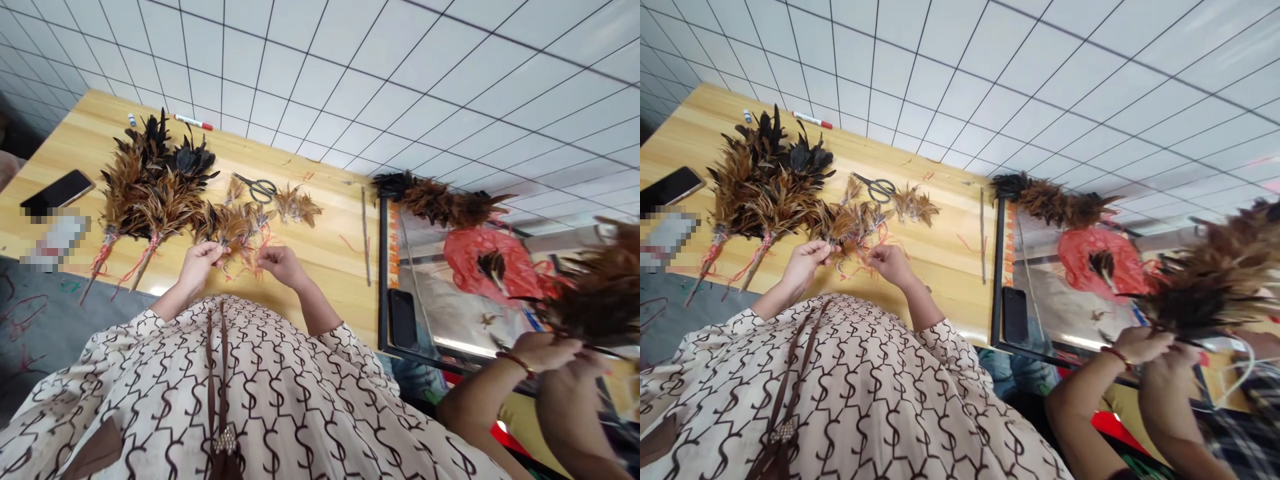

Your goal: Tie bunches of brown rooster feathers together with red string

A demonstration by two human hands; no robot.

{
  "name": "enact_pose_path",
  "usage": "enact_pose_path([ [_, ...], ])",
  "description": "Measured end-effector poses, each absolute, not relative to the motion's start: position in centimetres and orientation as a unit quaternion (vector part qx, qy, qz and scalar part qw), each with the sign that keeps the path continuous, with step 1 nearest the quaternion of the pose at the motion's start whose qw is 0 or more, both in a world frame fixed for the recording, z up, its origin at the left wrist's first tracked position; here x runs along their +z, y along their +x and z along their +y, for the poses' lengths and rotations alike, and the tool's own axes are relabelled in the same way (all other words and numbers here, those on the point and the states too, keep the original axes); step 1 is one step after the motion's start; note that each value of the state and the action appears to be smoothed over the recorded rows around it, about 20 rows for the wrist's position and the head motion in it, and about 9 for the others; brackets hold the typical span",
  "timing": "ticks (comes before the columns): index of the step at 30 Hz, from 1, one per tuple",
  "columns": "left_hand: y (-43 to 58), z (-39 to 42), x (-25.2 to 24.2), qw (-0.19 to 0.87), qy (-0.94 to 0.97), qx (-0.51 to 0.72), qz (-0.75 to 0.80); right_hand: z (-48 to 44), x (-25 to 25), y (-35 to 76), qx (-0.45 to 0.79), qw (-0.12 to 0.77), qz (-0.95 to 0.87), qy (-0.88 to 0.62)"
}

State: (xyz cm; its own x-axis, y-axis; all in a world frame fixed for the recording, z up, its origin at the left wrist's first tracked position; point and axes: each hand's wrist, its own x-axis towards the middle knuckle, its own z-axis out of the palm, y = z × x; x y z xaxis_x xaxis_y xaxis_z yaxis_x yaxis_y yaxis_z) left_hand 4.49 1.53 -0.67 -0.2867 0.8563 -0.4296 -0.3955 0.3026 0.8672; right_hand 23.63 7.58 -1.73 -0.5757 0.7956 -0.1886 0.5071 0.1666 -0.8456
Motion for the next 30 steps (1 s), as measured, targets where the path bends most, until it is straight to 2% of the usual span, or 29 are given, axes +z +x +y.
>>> enact_pose_path([
  [3, 5.0, 1.6, 0.1, 0.572, 0.244, 0.55, 0.557, 7.0, -1.0, 21.3, 0.522, 0.095, -0.754, -0.387],
  [6, 5.2, 1.4, 0.0, 0.585, 0.263, 0.524, 0.561, 6.4, 0.2, 19.3, 0.417, 0.043, -0.825, -0.379],
  [10, 4.9, 1.1, -0.9, 0.602, 0.234, 0.49, 0.586, 5.8, 2.2, 17.5, 0.283, -0.072, -0.879, -0.377],
  [14, 4.7, 0.9, -1.8, 0.604, 0.211, 0.474, 0.605, 5.6, 3.4, 16.5, 0.207, -0.148, -0.9, -0.354],
  [30, 4.2, 0.8, -2.1, 0.571, 0.229, 0.491, 0.618, 6.6, 3.1, 15.5, 0.159, -0.146, -0.923, -0.319],
])
